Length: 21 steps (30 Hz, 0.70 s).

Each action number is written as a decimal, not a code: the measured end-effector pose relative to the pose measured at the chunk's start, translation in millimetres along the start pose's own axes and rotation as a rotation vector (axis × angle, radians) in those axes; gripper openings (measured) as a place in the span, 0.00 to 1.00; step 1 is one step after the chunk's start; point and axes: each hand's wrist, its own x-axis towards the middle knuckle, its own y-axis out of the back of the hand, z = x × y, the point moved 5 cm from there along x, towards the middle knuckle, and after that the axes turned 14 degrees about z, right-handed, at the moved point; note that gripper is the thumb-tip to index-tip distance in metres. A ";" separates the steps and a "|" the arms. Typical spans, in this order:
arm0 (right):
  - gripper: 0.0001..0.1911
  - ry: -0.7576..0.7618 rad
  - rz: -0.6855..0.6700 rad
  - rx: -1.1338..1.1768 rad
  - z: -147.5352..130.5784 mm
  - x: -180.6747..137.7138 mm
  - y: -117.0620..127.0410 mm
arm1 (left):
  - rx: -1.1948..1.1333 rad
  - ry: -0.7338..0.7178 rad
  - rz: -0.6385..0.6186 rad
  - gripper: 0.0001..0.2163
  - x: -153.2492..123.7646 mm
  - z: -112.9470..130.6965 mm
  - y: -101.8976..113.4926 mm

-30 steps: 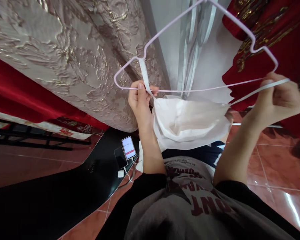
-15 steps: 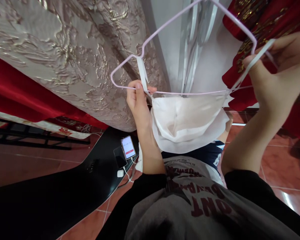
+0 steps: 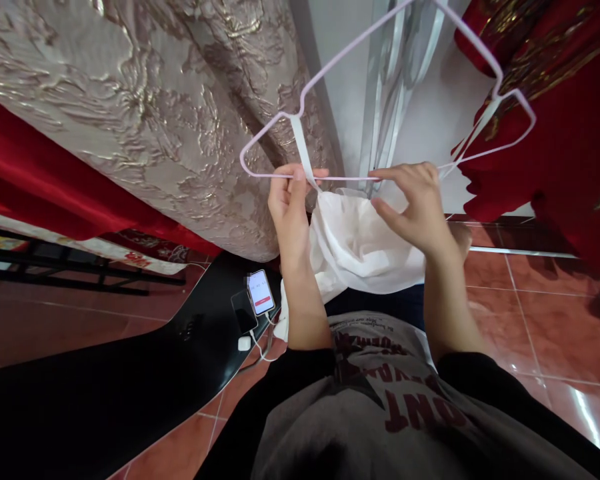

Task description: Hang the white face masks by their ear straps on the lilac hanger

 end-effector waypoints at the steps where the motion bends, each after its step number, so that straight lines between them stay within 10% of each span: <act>1: 0.14 -0.007 -0.002 -0.033 1.1 -5.1 -5.2 | 0.038 0.017 -0.036 0.13 -0.7 1.3 3.2; 7: 0.12 -0.050 0.156 -0.011 4.4 -14.6 -6.2 | 0.262 0.118 -0.250 0.15 -9.9 28.9 12.9; 12: 0.11 -0.063 0.138 0.029 4.6 -6.6 -0.3 | -0.018 0.092 -0.267 0.14 -7.2 65.2 -11.9; 21: 0.12 -0.085 0.118 0.077 9.7 -9.6 2.4 | -0.212 0.114 0.204 0.14 31.3 68.7 27.9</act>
